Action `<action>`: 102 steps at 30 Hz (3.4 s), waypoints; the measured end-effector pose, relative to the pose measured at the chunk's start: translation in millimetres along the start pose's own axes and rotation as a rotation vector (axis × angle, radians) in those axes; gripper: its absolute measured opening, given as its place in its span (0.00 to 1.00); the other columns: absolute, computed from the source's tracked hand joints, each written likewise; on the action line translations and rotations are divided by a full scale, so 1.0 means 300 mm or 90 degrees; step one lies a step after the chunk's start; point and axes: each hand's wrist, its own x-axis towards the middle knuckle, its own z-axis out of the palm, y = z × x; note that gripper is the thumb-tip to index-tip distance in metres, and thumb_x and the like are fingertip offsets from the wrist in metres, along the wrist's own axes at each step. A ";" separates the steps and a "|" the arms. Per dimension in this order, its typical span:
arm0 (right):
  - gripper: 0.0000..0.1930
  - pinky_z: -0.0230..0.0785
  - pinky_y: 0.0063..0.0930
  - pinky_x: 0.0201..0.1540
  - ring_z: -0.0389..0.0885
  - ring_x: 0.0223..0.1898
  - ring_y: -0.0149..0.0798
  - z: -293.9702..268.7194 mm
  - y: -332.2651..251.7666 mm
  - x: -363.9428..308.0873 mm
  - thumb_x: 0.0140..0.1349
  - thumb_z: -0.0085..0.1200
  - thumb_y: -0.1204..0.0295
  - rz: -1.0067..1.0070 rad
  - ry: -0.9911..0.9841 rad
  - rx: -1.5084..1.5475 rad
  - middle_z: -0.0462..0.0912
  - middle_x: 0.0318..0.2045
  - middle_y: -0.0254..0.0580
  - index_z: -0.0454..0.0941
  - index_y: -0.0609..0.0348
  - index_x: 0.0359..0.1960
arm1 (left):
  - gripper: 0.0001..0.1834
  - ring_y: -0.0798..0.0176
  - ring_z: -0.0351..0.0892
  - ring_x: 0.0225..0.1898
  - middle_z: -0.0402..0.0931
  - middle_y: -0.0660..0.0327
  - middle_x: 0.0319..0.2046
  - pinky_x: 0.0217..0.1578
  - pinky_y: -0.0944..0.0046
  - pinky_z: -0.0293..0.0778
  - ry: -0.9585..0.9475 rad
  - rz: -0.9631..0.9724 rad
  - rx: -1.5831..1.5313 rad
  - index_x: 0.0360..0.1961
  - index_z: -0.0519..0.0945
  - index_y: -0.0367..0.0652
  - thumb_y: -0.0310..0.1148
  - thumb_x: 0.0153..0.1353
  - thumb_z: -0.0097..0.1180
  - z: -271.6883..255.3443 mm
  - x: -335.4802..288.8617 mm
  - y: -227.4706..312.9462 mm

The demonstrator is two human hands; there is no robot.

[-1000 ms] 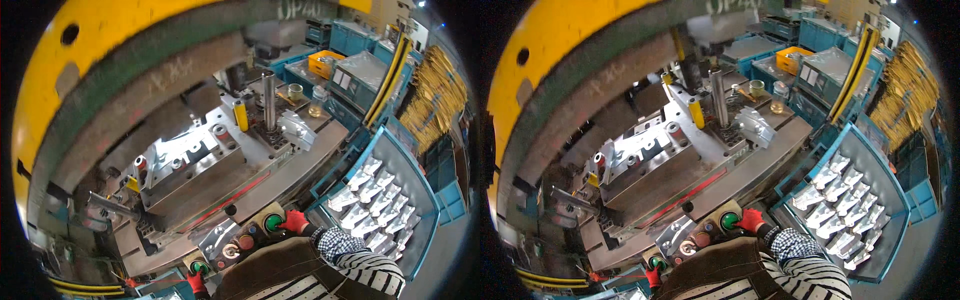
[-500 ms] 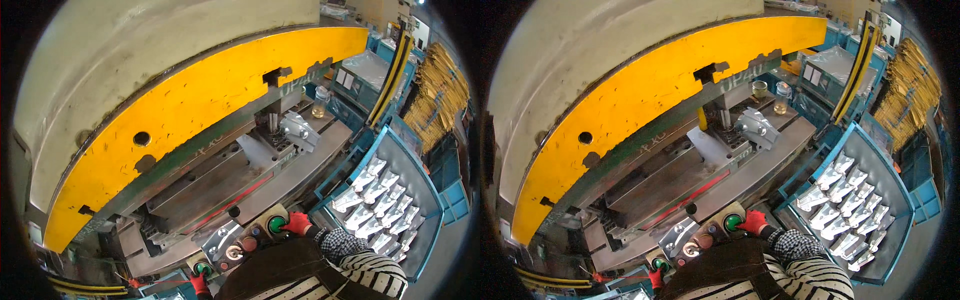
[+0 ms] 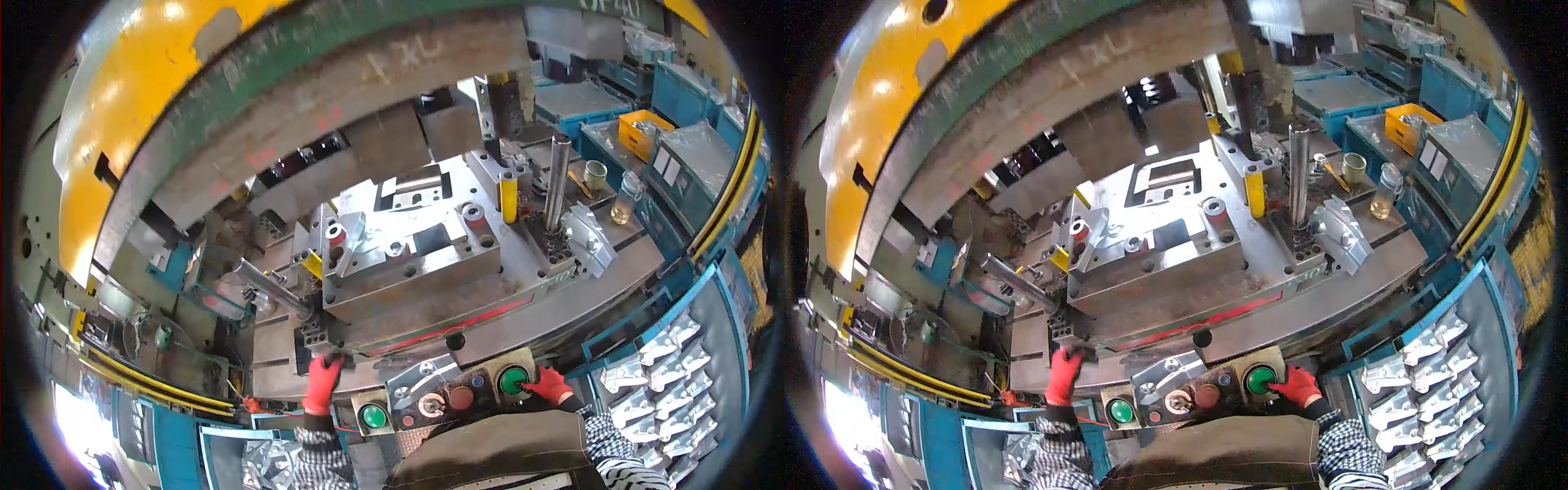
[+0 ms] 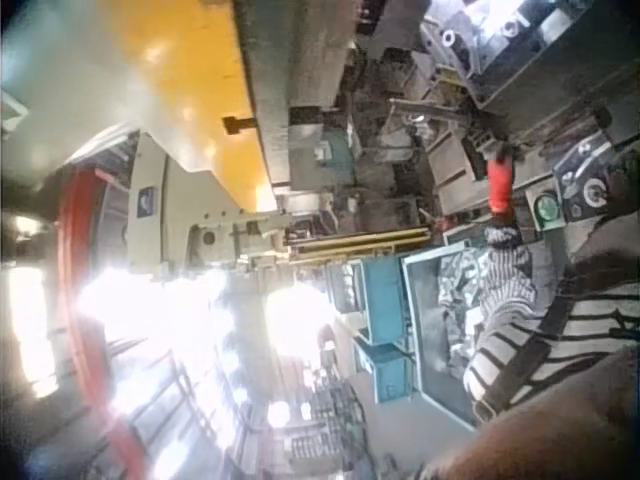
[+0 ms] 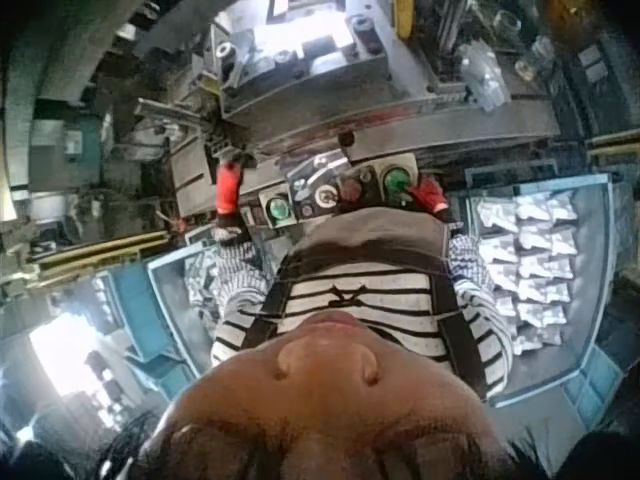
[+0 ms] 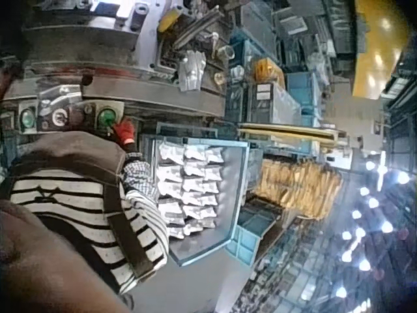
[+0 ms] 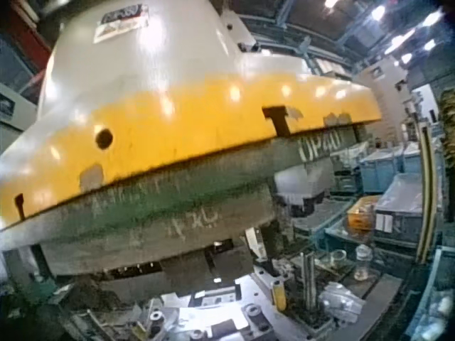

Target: Operating a metal stamping press to shape metal components.

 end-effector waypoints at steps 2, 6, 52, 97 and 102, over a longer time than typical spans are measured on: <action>0.38 0.62 0.42 0.47 0.68 0.47 0.56 0.027 0.035 0.016 0.40 0.53 0.41 0.028 0.012 0.043 0.70 0.43 0.59 0.67 0.57 0.47 | 0.14 0.65 0.73 0.31 0.75 0.55 0.30 0.34 0.66 0.68 0.120 0.221 -0.088 0.36 0.73 0.34 0.28 0.46 0.57 0.033 0.113 0.195; 0.36 0.60 0.41 0.50 0.66 0.49 0.55 -0.025 0.047 -0.013 0.43 0.53 0.44 -0.005 -0.003 0.146 0.69 0.46 0.57 0.65 0.57 0.50 | 0.19 0.48 0.68 0.39 0.70 0.51 0.35 0.42 0.56 0.63 0.386 0.449 0.328 0.35 0.72 0.38 0.35 0.42 0.61 0.099 0.413 0.424; 0.31 0.61 0.36 0.47 0.69 0.48 0.46 -0.912 0.173 0.477 0.44 0.56 0.55 0.078 0.514 -0.189 0.71 0.46 0.47 0.66 0.55 0.50 | 0.18 0.46 0.69 0.41 0.68 0.48 0.36 0.39 0.57 0.67 0.157 0.171 0.172 0.39 0.69 0.37 0.19 0.43 0.50 0.218 -0.333 0.136; 0.16 0.60 0.26 0.49 0.70 0.46 0.38 -0.917 -1.062 1.008 0.53 0.42 0.72 -0.772 -0.074 -0.262 0.74 0.45 0.43 0.73 0.58 0.44 | 0.31 0.45 0.64 0.48 0.64 0.43 0.47 0.49 0.56 0.60 0.279 -0.018 0.006 0.57 0.55 0.37 0.23 0.49 0.45 0.568 -0.293 -0.303; 0.25 0.65 0.29 0.43 0.74 0.40 0.39 -0.804 -1.234 0.868 0.42 0.57 0.53 -0.338 -0.104 -0.233 0.78 0.37 0.43 0.76 0.58 0.40 | 0.30 0.48 0.65 0.49 0.65 0.44 0.47 0.49 0.59 0.61 0.256 -0.034 -0.028 0.56 0.57 0.36 0.20 0.48 0.46 0.562 -0.282 -0.281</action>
